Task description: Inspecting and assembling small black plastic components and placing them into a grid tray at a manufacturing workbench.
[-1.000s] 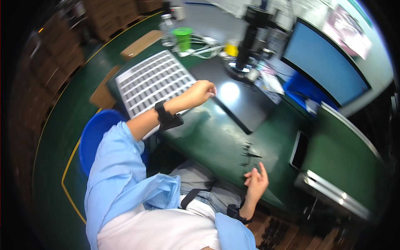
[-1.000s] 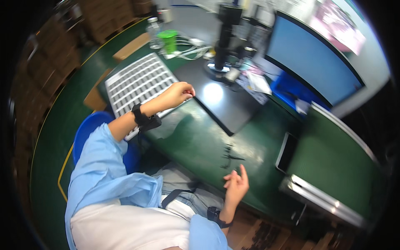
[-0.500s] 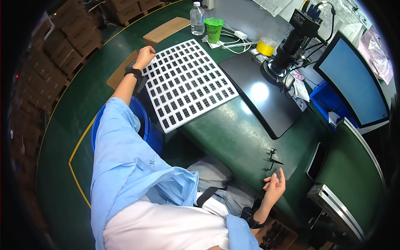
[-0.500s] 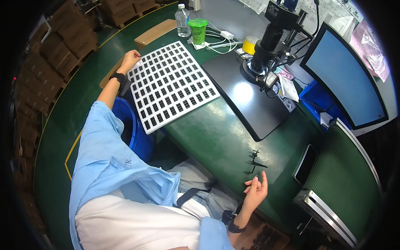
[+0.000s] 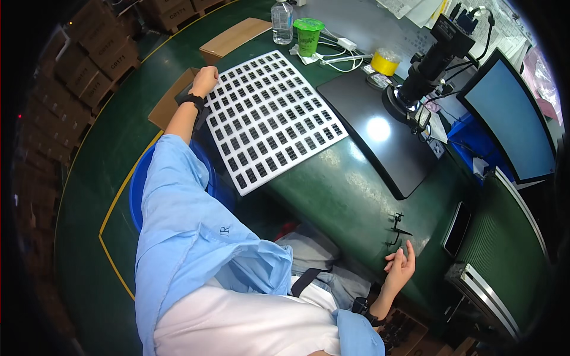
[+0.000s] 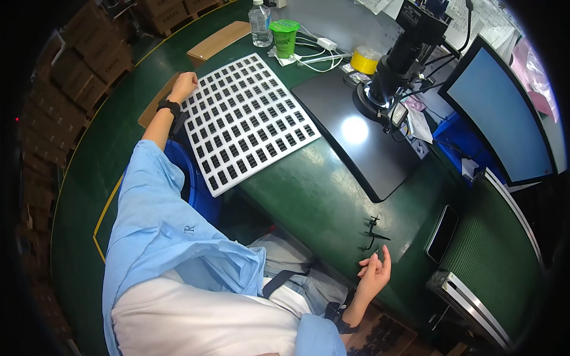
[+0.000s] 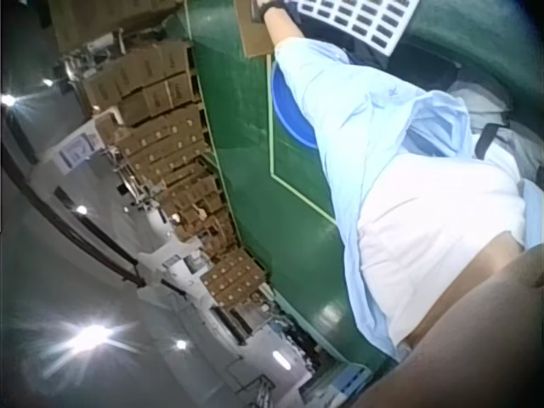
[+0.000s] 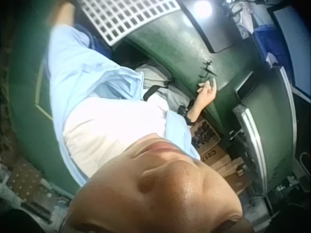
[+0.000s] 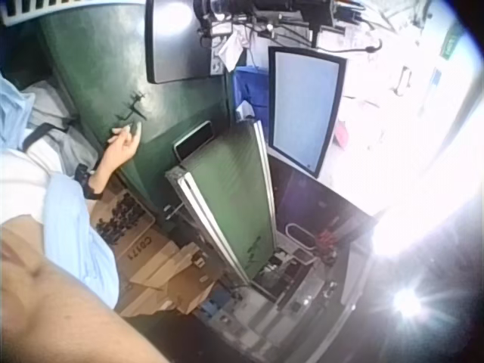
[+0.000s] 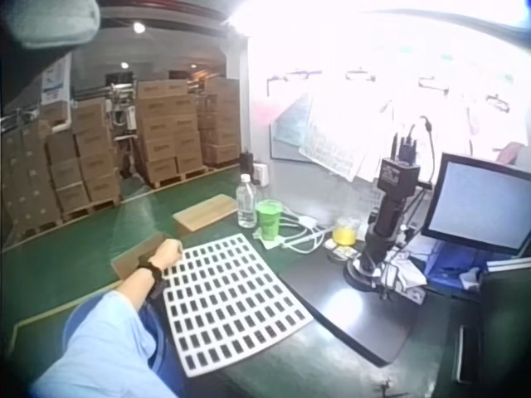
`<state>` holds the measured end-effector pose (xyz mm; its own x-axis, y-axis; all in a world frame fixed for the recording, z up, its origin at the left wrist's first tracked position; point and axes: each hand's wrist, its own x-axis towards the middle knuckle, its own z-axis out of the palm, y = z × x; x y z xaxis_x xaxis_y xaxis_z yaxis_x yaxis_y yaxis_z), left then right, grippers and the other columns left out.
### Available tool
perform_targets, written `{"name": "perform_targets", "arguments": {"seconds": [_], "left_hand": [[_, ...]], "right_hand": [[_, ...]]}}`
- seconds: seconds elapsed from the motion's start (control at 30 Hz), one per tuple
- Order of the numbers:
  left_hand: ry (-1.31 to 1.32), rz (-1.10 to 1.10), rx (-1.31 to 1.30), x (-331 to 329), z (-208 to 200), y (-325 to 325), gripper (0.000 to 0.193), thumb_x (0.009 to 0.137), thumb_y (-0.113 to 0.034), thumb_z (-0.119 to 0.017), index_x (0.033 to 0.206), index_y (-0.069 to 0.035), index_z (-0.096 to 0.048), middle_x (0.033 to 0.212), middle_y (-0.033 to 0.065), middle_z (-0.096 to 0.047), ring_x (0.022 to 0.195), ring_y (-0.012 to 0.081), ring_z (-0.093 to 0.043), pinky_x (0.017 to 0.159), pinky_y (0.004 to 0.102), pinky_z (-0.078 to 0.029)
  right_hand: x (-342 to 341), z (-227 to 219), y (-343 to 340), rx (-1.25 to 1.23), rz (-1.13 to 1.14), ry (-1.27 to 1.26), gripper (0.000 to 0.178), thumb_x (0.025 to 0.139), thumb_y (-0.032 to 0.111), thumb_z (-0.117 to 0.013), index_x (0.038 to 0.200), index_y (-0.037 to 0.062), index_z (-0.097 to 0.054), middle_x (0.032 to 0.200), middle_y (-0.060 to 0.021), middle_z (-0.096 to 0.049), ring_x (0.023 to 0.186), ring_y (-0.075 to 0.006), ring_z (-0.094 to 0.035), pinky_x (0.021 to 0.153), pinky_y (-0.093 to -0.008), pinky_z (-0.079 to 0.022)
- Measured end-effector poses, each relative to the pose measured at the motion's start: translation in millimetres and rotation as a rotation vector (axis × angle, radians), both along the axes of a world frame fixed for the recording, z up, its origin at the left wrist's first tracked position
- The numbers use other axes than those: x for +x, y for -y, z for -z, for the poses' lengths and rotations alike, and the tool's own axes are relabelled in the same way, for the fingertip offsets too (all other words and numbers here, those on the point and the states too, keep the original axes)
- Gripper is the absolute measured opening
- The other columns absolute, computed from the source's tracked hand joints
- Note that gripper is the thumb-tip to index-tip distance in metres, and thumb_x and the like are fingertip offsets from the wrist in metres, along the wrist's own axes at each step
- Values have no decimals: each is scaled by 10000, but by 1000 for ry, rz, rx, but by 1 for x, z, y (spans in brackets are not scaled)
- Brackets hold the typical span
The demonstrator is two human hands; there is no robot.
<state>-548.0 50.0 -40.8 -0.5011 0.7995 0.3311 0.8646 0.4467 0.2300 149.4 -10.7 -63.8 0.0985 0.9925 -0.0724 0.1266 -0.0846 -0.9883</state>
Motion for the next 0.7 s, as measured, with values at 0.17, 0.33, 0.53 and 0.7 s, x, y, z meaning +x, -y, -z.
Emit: {"name": "perform_targets", "arguments": {"seconds": [0.17, 0.33, 0.53, 0.7], "left_hand": [[-173, -78, -58, 3, 5, -7, 64, 672, -14, -579, 710, -27, -628, 771, 192, -619, 771, 353, -604, 674, 410, -482], [-128, -129, 61, 8, 5, -2, 77, 680, -55, -570, 677, -22, -640, 776, 206, -620, 781, 359, -607, 683, 427, -485], [-139, -120, -181, 67, -18, -18, 228, 769, -116, -545, 954, 1, -608, 883, 261, -610, 876, 394, -595, 769, 462, -471], [150, 478, -64, 266, -46, 21, 292, 813, -143, -600, 1069, -5, -568, 834, 170, -629, 737, 264, -623, 649, 333, -486]], "right_hand": [[0, 0, -1, 18, -8, -1, 368, 902, 111, -504, 1240, -20, -441, 608, -50, -552, 398, -23, -363, 378, -160, -278], [2, -3, 1, -39, -32, -12, 375, 863, 102, -570, 1208, -7, -471, 605, -29, -545, 428, -25, -377, 389, -168, -284], [-7, -9, -2, 50, 30, 335, 288, 747, 116, -690, 977, -12, -574, 695, -58, -572, 608, -124, -522, 578, -276, -426], [-13, -16, -16, 123, 37, 440, 135, 755, 124, -638, 806, 7, -593, 662, -159, -584, 582, -274, -566, 573, -335, -438]]}}
